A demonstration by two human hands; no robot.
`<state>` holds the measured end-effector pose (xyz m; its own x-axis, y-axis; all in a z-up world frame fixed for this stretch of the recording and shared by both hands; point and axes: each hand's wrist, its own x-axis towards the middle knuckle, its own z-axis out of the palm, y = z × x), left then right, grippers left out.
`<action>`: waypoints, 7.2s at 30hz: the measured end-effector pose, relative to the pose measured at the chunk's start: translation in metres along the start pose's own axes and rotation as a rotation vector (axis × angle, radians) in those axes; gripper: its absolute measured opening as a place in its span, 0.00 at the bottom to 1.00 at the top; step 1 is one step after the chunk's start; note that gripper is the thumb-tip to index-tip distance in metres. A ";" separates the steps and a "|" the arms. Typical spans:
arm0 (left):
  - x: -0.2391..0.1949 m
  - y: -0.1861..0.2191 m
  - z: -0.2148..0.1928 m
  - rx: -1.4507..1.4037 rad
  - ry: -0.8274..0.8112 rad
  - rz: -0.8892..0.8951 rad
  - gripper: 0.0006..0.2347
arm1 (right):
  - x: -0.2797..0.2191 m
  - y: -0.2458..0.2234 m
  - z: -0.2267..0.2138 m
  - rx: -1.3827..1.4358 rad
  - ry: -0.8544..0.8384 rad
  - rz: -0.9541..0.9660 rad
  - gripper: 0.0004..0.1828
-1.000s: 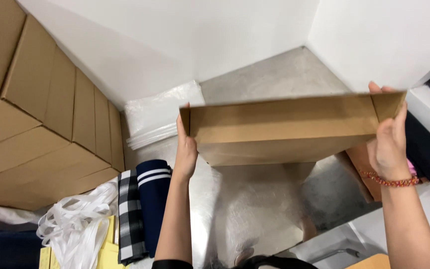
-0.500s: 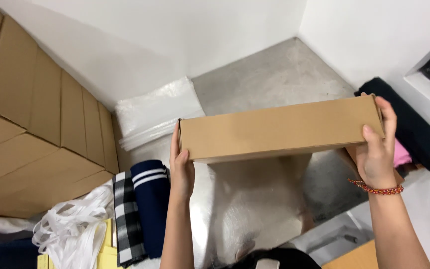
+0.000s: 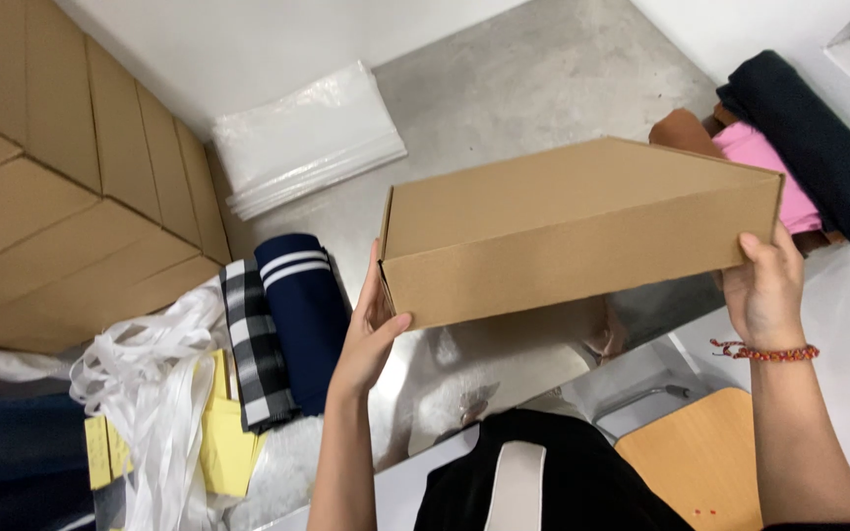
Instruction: The person places a plastic-wrapped item into a cardboard box, closes the box, and ties it with a white ribbon. They wrap the ribbon around the box, cross it on top, and tie a bow to secure the package.
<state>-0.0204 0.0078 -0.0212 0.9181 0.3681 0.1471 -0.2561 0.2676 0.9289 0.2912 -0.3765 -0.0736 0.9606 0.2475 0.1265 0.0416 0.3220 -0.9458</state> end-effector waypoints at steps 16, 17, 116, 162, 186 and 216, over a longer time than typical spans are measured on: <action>-0.032 -0.087 -0.022 0.278 0.403 -0.311 0.52 | -0.038 0.039 0.062 -0.633 0.013 0.451 0.37; -0.033 -0.091 -0.021 0.294 0.477 -0.333 0.49 | -0.035 0.035 0.065 -0.821 -0.033 0.397 0.32; -0.369 0.043 -0.166 -0.111 0.780 -0.185 0.22 | -0.399 0.094 0.465 -0.444 -1.763 0.993 0.09; -0.346 -0.015 -0.118 -0.279 0.910 -0.058 0.30 | -0.377 0.087 0.402 -0.554 -1.899 0.990 0.06; -0.306 -0.006 0.100 -0.258 0.794 -0.124 0.40 | -0.269 -0.018 0.279 -0.376 -2.675 1.082 0.14; -0.343 -0.058 0.132 -0.189 0.705 -0.044 0.31 | -0.277 0.030 0.258 -0.330 -1.748 0.953 0.19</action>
<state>-0.2805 -0.2520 -0.0804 0.5316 0.8225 -0.2021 -0.3296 0.4207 0.8452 -0.0444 -0.1997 -0.0594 -0.5370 0.7172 -0.4442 0.0144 -0.5187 -0.8548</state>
